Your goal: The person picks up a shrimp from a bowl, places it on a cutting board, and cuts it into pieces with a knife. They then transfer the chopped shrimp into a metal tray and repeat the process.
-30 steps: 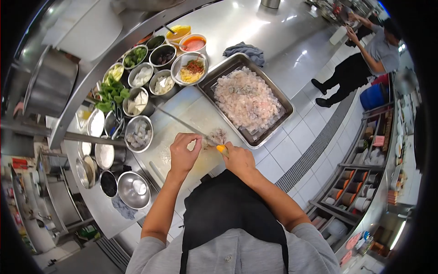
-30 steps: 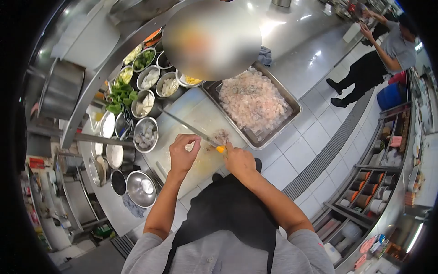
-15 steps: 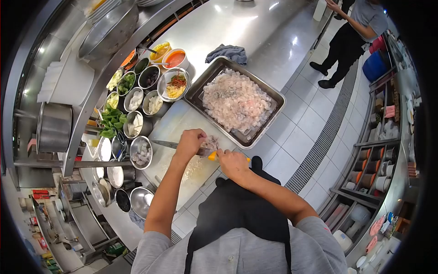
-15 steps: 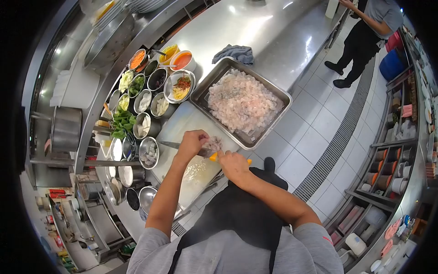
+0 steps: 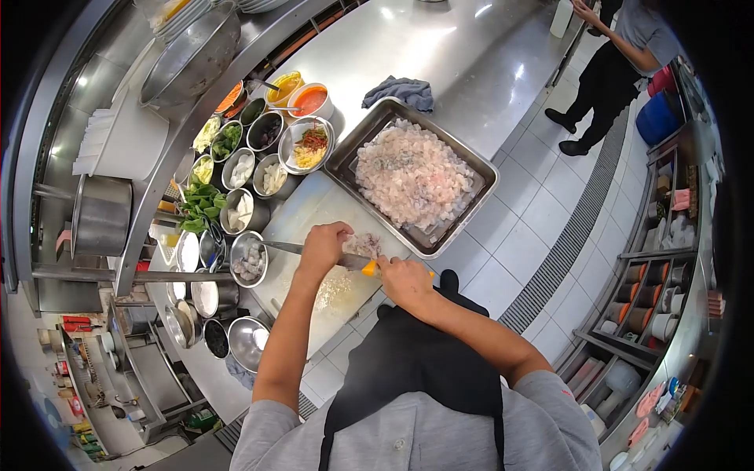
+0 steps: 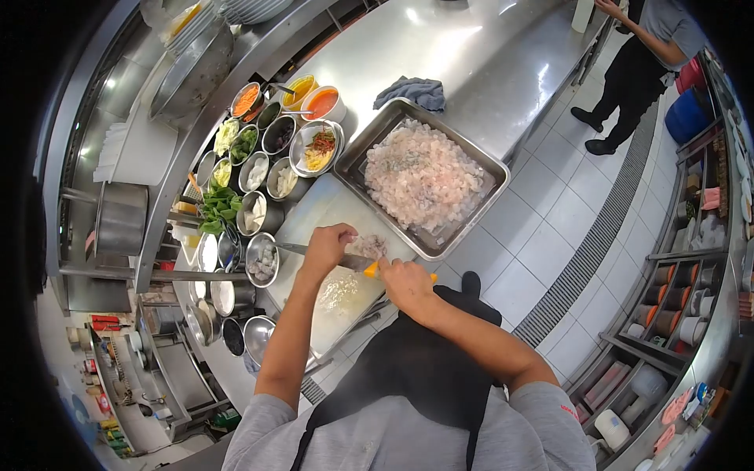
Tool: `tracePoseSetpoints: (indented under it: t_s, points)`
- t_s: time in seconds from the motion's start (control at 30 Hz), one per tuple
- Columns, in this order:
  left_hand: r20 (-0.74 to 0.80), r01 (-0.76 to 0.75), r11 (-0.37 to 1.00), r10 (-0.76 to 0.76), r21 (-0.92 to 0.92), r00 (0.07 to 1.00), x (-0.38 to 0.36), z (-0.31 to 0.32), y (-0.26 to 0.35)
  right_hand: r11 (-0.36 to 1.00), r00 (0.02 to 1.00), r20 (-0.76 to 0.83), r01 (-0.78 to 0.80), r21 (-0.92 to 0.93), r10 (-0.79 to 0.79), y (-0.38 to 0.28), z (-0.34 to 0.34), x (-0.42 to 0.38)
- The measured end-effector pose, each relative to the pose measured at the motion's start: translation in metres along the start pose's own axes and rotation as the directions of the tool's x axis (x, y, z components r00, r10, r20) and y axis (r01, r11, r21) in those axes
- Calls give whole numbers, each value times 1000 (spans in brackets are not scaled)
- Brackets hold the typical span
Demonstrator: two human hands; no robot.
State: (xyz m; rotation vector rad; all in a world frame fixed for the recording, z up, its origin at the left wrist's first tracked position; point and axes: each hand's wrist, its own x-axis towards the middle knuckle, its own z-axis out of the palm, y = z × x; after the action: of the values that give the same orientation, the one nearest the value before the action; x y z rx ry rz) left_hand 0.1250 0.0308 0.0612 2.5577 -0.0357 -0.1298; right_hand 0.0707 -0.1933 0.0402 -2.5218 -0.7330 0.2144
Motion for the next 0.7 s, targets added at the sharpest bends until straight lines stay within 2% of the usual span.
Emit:
tracePoseSetpoints:
  t_s: [0.07, 0.2, 0.3, 0.4, 0.5, 0.53, 0.6, 0.63, 0.7]
  points:
    - [69, 12, 999, -9, -40, 998, -2, -13, -12, 1000, 1000, 7, -7, 0, 7, 1, 0, 0]
    - [174, 84, 993, -70, -76, 982, -9, -34, 12, 1000, 1000, 11, -13, -9, 13, 2, -2, -1]
    - [290, 105, 989, -71, -106, 954, -9, -25, 9, 1000, 1000, 8, -3, -13, 4, 2, -5, -3]
    - [217, 4, 1000, -9, 25, 976, -4, -11, 6, 1000, 1000, 17, 3, 0, -3, 0, -5, -6]
    - [-18, -104, 994, 104, 17, 994, -4, -1, -9, 996, 996, 85, -17, 90, 9, -1, -17, -10]
    - [-94, -102, 995, 100, -14, 991, -6, -10, 3, 991, 993, 117, -31, 133, 16, -1, -23, -12]
    - [-244, -99, 992, 78, -77, 967, -16, -30, 24, 974, 994, 103, -58, 219, 36, 4, -29, -21]
    - [-348, -142, 990, 127, -17, 929, -22, -34, 23, 963, 994, 95, -69, 261, 46, 8, -32, -24]
    - [-448, -109, 991, 61, -82, 892, -36, -41, 32, 946, 980, 126, -185, 265, 157, 13, -43, -32]
